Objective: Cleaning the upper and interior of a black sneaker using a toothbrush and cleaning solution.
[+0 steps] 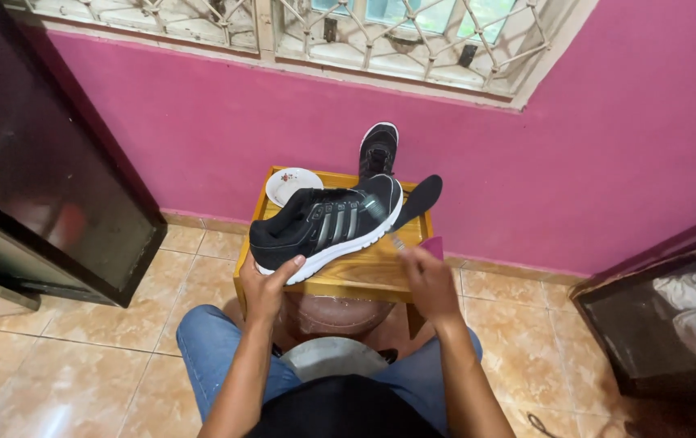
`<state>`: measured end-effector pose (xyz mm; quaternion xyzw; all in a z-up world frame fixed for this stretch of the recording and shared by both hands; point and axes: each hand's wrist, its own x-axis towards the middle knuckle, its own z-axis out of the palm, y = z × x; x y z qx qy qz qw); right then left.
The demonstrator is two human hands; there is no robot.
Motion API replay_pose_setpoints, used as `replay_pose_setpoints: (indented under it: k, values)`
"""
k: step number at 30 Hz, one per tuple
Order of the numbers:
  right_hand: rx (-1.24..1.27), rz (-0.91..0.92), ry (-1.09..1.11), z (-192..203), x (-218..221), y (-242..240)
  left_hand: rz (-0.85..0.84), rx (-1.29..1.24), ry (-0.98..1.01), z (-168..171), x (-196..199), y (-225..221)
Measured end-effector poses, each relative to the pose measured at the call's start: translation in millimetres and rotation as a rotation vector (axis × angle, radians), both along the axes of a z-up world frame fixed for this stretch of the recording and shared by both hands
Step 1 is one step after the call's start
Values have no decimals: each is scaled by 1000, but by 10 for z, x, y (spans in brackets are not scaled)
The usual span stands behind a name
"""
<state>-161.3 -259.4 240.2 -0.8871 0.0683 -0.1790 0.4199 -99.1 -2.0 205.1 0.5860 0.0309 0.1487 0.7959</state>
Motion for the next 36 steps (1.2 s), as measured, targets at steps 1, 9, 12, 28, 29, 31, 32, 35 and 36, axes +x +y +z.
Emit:
replay_pose_setpoints:
  k: [1,9,12,28,29,31,32,35,36]
  values:
    - [-7,7,-1,34,-10,15,7,-7,-1,32,-1,-5]
    - [-132,79,150,426,-208,42,-11,-7,-34,202,-105,-21]
    - [-67,44,223,325,-146,-119,-8,-108,-11,-21,-25,-52]
    - [23,35,82,505,-235,-171,-79,9,-278,-8,-61,108]
    - [-1,-17,72,437,-220,-232,-53,82,-324,53,-77,109]
    - [-28,-63,56,392,-217,-271,-20,152,-373,130,-89,145]
    - [-29,-7,123,412,-229,-256,-2,252,-447,143,-84,174]
    - [-42,-34,158,436,-255,-315,22,395,-567,267,-129,195]
    - [-62,-109,122,442,-253,-356,39,435,-617,320,-150,188]
